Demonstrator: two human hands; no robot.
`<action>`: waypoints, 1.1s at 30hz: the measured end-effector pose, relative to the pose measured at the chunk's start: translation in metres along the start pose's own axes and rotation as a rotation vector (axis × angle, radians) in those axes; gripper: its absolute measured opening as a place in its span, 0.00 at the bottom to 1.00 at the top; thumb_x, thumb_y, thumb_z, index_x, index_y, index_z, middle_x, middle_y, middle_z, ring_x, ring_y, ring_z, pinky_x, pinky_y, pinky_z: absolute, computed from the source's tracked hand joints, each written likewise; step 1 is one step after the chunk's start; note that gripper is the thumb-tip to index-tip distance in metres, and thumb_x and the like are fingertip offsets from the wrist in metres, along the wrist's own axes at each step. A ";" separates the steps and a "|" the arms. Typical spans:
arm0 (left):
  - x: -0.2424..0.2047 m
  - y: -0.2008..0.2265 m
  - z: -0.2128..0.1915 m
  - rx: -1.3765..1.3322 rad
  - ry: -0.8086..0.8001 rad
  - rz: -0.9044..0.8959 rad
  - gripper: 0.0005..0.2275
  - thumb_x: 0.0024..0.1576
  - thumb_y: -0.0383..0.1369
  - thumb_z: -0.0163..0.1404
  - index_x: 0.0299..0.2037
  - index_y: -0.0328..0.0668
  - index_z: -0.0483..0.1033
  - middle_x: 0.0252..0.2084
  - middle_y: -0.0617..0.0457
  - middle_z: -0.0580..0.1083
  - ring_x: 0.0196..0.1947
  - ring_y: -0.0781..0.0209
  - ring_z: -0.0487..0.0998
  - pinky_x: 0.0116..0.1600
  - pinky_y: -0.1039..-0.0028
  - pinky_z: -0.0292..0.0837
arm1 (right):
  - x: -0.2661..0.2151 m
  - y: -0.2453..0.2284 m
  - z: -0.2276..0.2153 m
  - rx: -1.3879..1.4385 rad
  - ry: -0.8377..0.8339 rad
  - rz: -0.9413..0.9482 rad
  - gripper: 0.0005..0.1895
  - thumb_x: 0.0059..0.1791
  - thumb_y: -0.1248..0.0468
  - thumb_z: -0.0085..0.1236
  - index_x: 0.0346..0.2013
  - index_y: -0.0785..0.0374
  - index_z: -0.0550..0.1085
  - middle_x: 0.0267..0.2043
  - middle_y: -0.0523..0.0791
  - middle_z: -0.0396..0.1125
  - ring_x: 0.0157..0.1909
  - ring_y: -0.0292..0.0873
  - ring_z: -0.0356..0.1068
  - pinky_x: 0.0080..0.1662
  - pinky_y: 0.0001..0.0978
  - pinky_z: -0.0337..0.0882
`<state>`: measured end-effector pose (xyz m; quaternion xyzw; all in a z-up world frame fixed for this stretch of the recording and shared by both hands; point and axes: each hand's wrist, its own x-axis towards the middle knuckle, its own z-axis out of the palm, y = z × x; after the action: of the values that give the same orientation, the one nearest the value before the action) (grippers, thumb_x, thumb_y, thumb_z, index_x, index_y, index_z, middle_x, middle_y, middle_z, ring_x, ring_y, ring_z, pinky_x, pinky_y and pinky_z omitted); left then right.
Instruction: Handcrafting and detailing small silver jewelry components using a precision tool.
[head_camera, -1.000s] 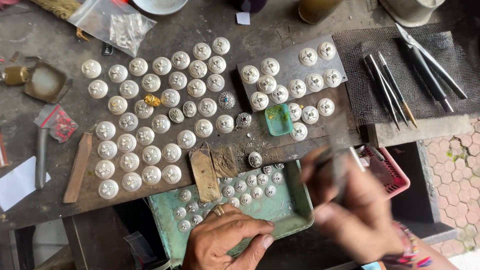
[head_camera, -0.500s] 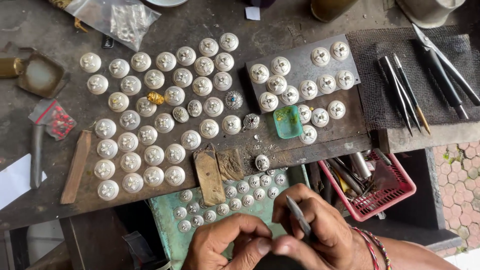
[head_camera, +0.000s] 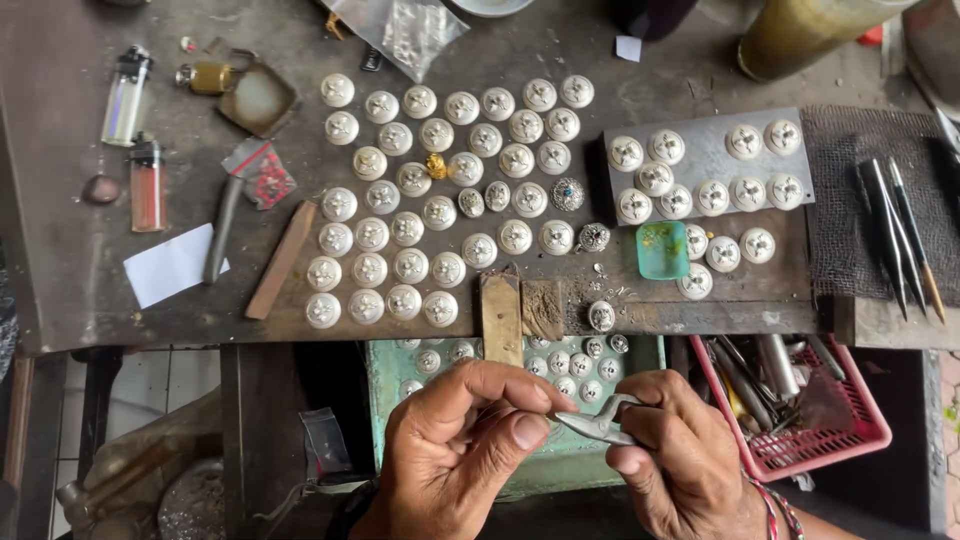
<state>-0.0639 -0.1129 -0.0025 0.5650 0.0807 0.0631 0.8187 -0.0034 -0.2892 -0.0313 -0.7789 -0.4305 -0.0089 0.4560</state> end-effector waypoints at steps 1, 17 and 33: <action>-0.001 0.000 -0.001 -0.020 0.001 -0.011 0.08 0.52 0.34 0.47 0.33 0.36 0.68 0.34 0.44 0.74 0.36 0.60 0.76 0.43 0.77 0.70 | -0.001 0.001 0.002 -0.011 -0.010 0.011 0.14 0.46 0.58 0.36 0.25 0.67 0.62 0.28 0.51 0.58 0.27 0.45 0.60 0.30 0.30 0.62; -0.004 -0.001 0.000 -0.115 -0.007 0.070 0.05 0.52 0.29 0.47 0.32 0.35 0.68 0.34 0.43 0.73 0.37 0.59 0.74 0.44 0.76 0.68 | -0.002 -0.001 0.012 -0.031 0.042 -0.028 0.16 0.46 0.57 0.36 0.23 0.67 0.63 0.29 0.53 0.59 0.28 0.46 0.61 0.31 0.31 0.61; -0.005 -0.002 0.000 -0.144 -0.017 0.083 0.03 0.52 0.27 0.47 0.32 0.36 0.68 0.33 0.43 0.72 0.37 0.57 0.74 0.44 0.75 0.69 | -0.001 0.000 0.012 -0.021 0.032 -0.061 0.16 0.46 0.58 0.35 0.22 0.68 0.62 0.25 0.52 0.59 0.26 0.46 0.62 0.29 0.29 0.62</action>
<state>-0.0688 -0.1145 -0.0040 0.5079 0.0456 0.0981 0.8546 -0.0087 -0.2813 -0.0392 -0.7700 -0.4466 -0.0400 0.4540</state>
